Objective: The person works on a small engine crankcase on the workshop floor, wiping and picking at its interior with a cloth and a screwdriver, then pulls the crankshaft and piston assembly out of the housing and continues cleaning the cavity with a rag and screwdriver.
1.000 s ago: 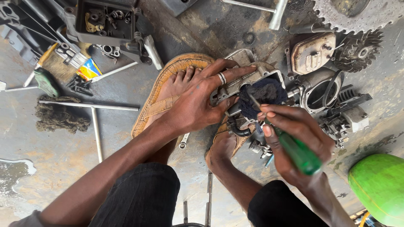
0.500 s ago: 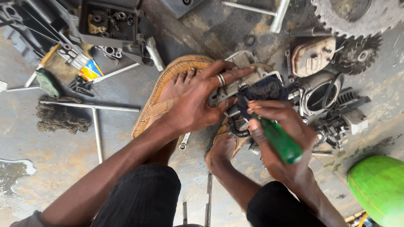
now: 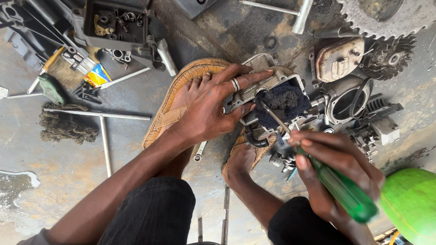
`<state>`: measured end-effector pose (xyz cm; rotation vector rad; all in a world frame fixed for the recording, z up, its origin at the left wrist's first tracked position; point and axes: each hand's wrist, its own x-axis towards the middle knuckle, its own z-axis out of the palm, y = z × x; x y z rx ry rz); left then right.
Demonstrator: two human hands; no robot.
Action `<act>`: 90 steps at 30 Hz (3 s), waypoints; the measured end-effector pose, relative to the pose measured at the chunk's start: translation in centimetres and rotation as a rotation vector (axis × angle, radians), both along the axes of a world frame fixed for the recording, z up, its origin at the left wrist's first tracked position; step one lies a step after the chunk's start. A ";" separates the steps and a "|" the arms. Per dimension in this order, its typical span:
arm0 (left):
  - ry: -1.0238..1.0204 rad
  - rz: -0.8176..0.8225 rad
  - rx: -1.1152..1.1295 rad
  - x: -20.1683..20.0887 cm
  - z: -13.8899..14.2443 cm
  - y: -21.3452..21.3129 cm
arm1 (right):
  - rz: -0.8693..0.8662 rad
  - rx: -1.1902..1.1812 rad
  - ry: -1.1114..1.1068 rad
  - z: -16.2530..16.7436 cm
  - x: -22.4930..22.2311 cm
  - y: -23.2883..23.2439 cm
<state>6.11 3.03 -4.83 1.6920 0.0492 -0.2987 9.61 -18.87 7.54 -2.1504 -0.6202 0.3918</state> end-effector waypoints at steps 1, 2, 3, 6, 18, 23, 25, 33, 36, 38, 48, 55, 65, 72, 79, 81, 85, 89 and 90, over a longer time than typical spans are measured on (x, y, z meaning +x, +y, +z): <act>-0.021 0.008 -0.003 0.0 0.0 0.0 | 0.037 0.020 -0.045 -0.8 -0.1 -0.5; -0.042 0.017 -0.007 0.0 0.0 0.0 | 0.034 0.008 -0.022 -1.2 -0.3 -0.8; -0.030 0.014 -0.016 -0.1 0.1 0.0 | 0.032 -0.004 -0.001 -1.7 -0.4 -1.0; -0.010 -0.007 -0.018 0.1 0.3 0.1 | 0.060 -0.006 0.012 -2.6 -0.6 -0.1; -0.092 -0.067 0.070 0.7 1.5 0.1 | 0.096 -0.136 -0.035 1.0 -0.1 -0.8; -0.064 -0.053 0.076 1.1 1.8 0.2 | 0.117 -0.170 -0.026 1.0 0.7 1.0; 0.032 -0.070 -0.013 1.1 1.8 0.0 | 0.187 -0.204 0.013 -0.9 1.2 2.3; -0.128 0.029 0.122 -0.5 0.8 -0.9 | 0.106 -0.239 -0.005 4.3 0.4 1.1; -0.139 0.022 0.201 -0.2 0.7 -1.0 | -0.002 -0.204 0.082 6.0 0.5 0.7; -0.086 -0.012 0.253 0.3 0.8 -1.4 | 0.072 -0.194 0.047 4.5 1.3 0.7; -0.098 0.013 0.272 1.0 0.9 -1.7 | 0.050 -0.103 -0.071 1.2 1.1 0.8; -0.139 -0.047 0.024 0.2 0.4 -0.9 | -0.046 0.013 0.195 -3.7 0.6 -0.4; -0.032 -0.043 -0.091 -0.4 -0.3 -0.3 | -0.175 0.151 0.074 0.8 -1.0 -2.6; -0.008 -0.046 0.071 -0.3 0.3 0.3 | -0.228 0.219 0.101 -1.5 -1.7 -1.7; 0.000 -0.043 0.003 0.5 1.1 0.2 | -0.185 0.216 0.077 -3.6 -0.6 -0.8; -0.017 -0.051 0.063 0.6 1.3 0.3 | -0.154 0.252 0.094 -5.2 -1.3 -0.8; -0.002 -0.064 0.073 0.5 1.4 0.4 | -0.215 0.200 0.097 -2.7 -2.0 -3.0; -0.003 -0.061 0.035 0.5 1.3 0.4 | -0.256 0.205 0.122 -0.9 -2.3 -4.3; 0.003 -0.058 0.025 0.5 1.3 0.3 | -0.255 0.178 0.145 -1.3 -2.6 -4.5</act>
